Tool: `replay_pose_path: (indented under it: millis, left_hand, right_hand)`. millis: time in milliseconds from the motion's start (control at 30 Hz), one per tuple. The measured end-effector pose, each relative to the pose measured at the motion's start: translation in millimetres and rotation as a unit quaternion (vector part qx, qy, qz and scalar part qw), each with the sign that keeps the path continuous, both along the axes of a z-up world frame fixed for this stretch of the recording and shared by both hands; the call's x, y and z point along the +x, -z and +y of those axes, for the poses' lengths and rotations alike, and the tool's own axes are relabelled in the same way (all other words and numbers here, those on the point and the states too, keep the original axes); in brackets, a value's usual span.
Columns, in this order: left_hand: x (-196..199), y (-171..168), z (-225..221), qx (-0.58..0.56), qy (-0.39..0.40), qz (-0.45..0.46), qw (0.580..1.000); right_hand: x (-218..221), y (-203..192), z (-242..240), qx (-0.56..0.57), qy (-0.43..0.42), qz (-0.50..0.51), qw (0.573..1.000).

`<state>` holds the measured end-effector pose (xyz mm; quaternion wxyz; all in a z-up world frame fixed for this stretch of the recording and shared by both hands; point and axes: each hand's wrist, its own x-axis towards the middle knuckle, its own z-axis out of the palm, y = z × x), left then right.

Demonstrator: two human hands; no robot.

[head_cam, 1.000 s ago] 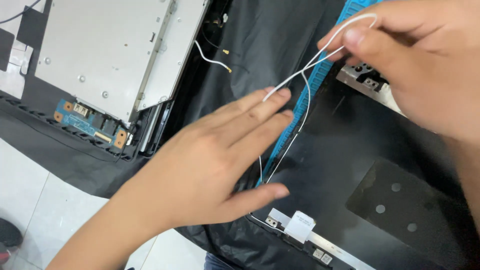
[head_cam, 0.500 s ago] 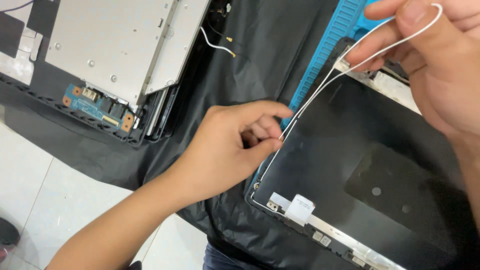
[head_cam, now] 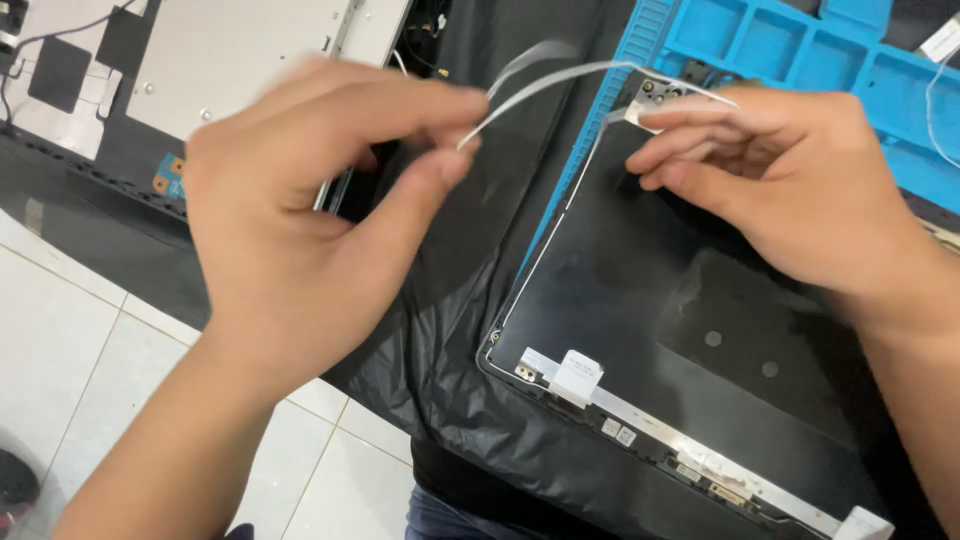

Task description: Repairing and reassembling a laptop screen, specifically routing and connecting internal antenna wires.

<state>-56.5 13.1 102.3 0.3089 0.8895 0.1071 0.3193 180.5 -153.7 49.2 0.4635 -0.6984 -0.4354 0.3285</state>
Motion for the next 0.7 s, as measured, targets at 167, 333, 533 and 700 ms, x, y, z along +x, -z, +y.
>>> replay_pose_path:
  millis: [167,333,533,700]
  left_hand:
    - [13,10,27,0.277,0.02,-0.056,0.959]
    - [52,13,34,0.319,0.07,-0.099,0.94]
    - [88,28,22,0.366,0.033,-0.078,0.927]
    - [67,35,10,0.403,0.071,-0.081,0.909]
  right_hand:
    - [15,-3,-12,0.015,0.059,-0.037,0.997]
    - [24,-22,-10,0.103,0.012,-0.114,0.988]
    - [17,-21,23,0.018,-0.092,-0.049,0.994]
    - [53,8,22,0.04,0.073,-0.257,0.963]
